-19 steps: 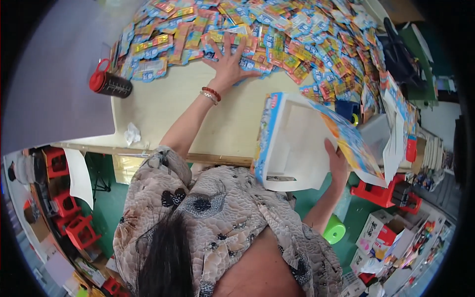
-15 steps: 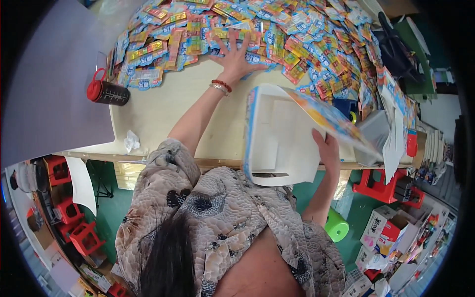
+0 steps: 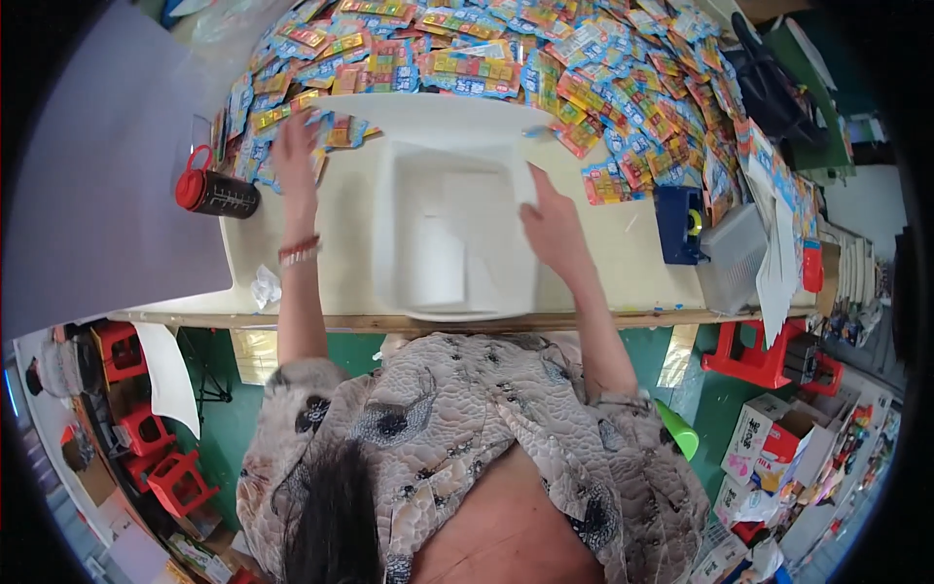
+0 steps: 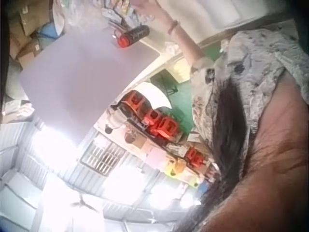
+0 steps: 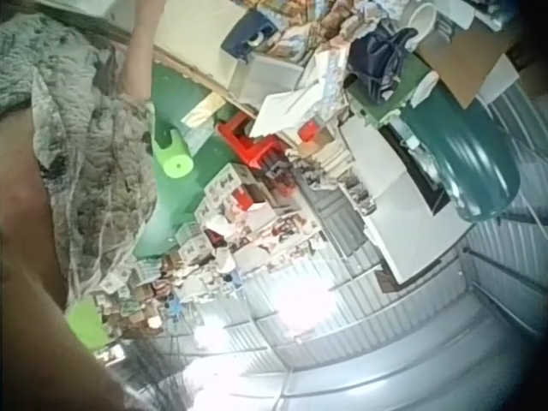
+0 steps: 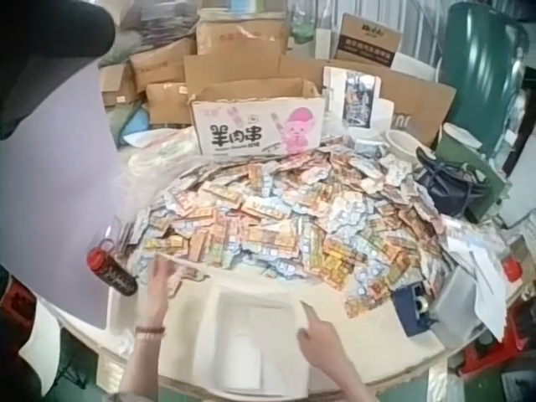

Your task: Packing small colorful product packets into cardboard display boxes at a workbench.

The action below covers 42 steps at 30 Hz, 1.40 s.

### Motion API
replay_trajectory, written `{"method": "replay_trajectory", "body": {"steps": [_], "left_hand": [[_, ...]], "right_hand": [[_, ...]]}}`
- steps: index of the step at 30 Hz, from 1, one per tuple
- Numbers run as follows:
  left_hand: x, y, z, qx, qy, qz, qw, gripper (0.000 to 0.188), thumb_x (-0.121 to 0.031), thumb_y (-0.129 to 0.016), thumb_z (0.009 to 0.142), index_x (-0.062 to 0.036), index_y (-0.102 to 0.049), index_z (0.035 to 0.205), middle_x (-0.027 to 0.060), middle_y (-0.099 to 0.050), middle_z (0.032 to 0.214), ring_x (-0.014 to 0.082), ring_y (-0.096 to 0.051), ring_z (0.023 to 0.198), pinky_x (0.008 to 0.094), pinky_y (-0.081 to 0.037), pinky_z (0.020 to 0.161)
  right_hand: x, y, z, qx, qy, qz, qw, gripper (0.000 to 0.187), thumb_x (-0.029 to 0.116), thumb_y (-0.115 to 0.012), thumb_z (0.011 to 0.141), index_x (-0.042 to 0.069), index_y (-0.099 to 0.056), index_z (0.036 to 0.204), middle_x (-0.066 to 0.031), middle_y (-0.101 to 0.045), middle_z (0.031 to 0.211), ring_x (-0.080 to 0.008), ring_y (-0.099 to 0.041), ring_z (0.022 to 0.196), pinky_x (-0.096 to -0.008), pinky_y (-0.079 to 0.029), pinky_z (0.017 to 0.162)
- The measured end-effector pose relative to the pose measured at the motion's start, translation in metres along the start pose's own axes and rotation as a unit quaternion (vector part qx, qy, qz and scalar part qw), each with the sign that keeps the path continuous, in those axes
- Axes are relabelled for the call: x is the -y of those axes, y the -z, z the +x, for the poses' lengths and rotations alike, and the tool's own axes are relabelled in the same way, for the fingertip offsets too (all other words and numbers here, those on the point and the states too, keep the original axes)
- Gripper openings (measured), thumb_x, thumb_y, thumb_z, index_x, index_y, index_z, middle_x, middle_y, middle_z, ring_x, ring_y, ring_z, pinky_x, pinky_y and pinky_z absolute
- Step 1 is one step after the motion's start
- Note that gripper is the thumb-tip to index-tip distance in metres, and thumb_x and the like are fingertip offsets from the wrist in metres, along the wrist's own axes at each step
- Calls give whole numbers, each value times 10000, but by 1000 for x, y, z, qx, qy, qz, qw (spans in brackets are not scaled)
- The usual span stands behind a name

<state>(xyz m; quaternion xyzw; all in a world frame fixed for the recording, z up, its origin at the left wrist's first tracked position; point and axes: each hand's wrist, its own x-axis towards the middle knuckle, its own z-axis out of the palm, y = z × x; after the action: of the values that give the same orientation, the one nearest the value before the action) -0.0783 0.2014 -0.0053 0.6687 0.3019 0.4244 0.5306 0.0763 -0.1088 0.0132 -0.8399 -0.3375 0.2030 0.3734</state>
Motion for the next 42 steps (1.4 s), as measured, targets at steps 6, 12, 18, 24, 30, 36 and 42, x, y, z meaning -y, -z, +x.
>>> {"method": "replay_trajectory", "body": {"steps": [6, 12, 18, 24, 30, 36, 42], "left_hand": [[-42, 6, -115, -78, -115, 138, 981, 263, -183, -458, 994, 22, -544, 1134, 109, -614, 1093, 194, -581, 1014, 335, -443, 919], [-92, -47, -168, 277, -274, 443, 807, 254, -155, -595, 878, -35, -600, 1102, 163, -636, 996, 283, -611, 878, 389, -479, 809], [-42, -41, -184, 381, -122, 489, 775, 110, -188, -560, 880, -97, -593, 932, 88, -647, 779, 297, -640, 705, 424, -480, 640], [-42, -54, -194, 379, -119, 477, 784, 93, -192, -561, 888, -104, -582, 909, 89, -632, 739, 306, -629, 666, 426, -481, 598], [-41, -62, -187, 381, -115, 482, 781, 131, -221, -579, 889, -122, -606, 970, 83, -642, 738, 299, -633, 662, 412, -484, 590], [-41, -69, -184, 383, -113, 445, 801, 139, -218, -612, 867, -126, -620, 971, 92, -663, 775, 308, -638, 688, 414, -485, 593], [-40, -63, -183, 364, -67, 457, 809, 138, -226, -623, 868, -129, -633, 966, 124, -664, 791, 327, -639, 729, 417, -487, 610]], "right_hand": [[34, -37, 56, 0, -14, -30, 999, 595, 116, -487, 803, 54, -302, 1366, -303, -626, 884, -491, -594, 853, -549, -470, 788], [27, -55, 56, 36, 10, -54, 998, 615, 177, -498, 830, 22, -266, 1378, -276, -639, 860, -474, -610, 834, -555, -480, 771], [13, -51, 78, -105, 148, -61, 982, 771, 372, -635, 839, 55, -264, 1435, -207, -667, 860, -425, -633, 825, -506, -498, 770], [23, -43, 160, 2, 309, 78, 948, 413, 370, -685, 846, 45, -645, 1098, -63, -637, 811, -218, -597, 680, -348, -492, 643], [27, -49, 183, 142, 73, 228, 960, 460, 481, -625, 883, 29, -660, 804, 31, -547, 614, -54, -428, 524, -268, -379, 494], [11, -85, 204, 164, -33, 466, 869, 499, 493, -590, 898, 9, -622, 1016, -48, -655, 907, -136, -620, 765, -305, -519, 665], [27, -73, 186, 104, 5, 281, 954, 505, 490, -570, 908, 19, -608, 1088, -42, -669, 896, -124, -615, 758, -310, -497, 659]]}}
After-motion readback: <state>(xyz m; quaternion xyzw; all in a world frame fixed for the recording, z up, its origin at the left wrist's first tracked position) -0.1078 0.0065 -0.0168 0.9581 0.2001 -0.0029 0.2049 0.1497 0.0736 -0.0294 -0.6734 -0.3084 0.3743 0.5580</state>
